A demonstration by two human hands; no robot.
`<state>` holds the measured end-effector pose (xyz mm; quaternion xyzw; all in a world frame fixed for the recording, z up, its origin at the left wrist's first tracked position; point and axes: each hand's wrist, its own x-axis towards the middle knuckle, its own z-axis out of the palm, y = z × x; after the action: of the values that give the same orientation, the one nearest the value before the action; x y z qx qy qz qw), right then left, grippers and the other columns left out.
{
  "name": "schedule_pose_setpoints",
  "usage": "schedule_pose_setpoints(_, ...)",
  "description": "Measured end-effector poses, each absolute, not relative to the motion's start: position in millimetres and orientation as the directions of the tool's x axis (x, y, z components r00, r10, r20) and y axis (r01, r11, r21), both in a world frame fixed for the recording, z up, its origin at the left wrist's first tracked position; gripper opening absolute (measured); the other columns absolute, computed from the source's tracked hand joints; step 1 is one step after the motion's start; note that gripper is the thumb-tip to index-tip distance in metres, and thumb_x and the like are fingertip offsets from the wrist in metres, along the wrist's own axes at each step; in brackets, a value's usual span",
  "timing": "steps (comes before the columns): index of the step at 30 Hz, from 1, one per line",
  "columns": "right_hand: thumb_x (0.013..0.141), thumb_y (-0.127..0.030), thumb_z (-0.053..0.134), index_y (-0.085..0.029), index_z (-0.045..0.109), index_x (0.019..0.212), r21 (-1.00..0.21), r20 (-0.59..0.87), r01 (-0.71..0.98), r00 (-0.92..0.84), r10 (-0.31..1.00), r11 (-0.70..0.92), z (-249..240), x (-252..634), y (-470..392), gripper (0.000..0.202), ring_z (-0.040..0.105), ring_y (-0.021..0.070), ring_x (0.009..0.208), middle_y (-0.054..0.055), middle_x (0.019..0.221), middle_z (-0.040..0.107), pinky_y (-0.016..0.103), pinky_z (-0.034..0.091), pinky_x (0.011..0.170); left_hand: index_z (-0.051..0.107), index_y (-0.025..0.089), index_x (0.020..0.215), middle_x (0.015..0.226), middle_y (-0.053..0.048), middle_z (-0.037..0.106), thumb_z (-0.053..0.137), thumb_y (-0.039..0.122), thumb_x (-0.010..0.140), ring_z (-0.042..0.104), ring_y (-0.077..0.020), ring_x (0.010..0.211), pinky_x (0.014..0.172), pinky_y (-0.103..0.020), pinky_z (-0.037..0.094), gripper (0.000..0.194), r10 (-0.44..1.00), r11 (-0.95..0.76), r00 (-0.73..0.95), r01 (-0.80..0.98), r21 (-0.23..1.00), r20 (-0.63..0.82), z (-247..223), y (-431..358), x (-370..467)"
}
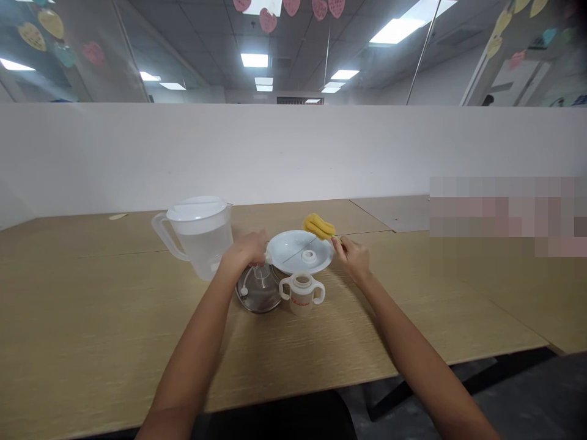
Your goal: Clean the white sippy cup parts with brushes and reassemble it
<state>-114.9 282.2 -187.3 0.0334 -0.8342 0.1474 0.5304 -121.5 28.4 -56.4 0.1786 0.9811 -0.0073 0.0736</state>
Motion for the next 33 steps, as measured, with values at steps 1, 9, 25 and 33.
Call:
schedule_pose_setpoints(1, 0.094, -0.051, 0.028, -0.014, 0.048, 0.056, -0.213, 0.893, -0.208, -0.439, 0.103, 0.955, -187, -115, 282, 0.056, 0.035, 0.0083, 0.044, 0.002, 0.049, 0.049, 0.023, 0.019, 0.047, 0.052, 0.011, 0.106, 0.085, -0.010, 0.066, 0.065, 0.010, 0.059, 0.062, -0.0201, 0.069, 0.053, -0.022, 0.044, 0.049, 0.343, 0.938, -0.917, 0.346, 0.023, -0.205, -57, 29, -121)
schedule_pose_setpoints(9, 0.093, -0.052, 0.029, -0.014, 0.046, 0.055, -0.202, 0.890, -0.206, -0.447, 0.092, 0.957, -189, -117, 283, 0.056, 0.035, 0.0078, 0.044, 0.002, 0.048, 0.048, 0.023, 0.018, 0.048, 0.063, 0.009, 0.068, 0.070, -0.012, 0.067, 0.071, 0.012, 0.055, 0.060, -0.0190, 0.057, 0.058, -0.028, 0.050, 0.015, 0.300, 0.944, -0.859, 0.330, 0.001, -0.414, -78, 44, -124)
schedule_pose_setpoints(25, 0.091, -0.056, 0.029, -0.015, 0.056, 0.083, -0.365, 0.799, -0.075, -0.537, 0.271, 0.928, -188, -123, 288, 0.050, 0.041, 0.0108, 0.045, 0.001, 0.051, 0.049, 0.021, 0.018, 0.049, 0.064, 0.020, 0.106, 0.109, -0.011, 0.060, 0.061, 0.030, 0.074, 0.059, -0.0257, 0.097, 0.082, -0.033, 0.046, 0.034, 0.641, 0.759, -0.768, 0.630, 0.163, -0.015, -147, 104, -168)
schedule_pose_setpoints(33, 0.092, -0.047, 0.035, -0.015, 0.043, 0.055, -0.239, 0.898, -0.206, -0.419, 0.136, 0.949, -186, -115, 286, 0.049, 0.035, 0.0083, 0.045, 0.000, 0.047, 0.044, 0.022, 0.019, 0.048, 0.055, 0.012, 0.109, 0.111, -0.011, 0.056, 0.047, 0.030, 0.086, 0.056, -0.0171, 0.097, 0.085, -0.026, 0.044, 0.030, 0.655, 0.654, -0.734, 0.669, 0.352, 0.180, -108, 75, -163)
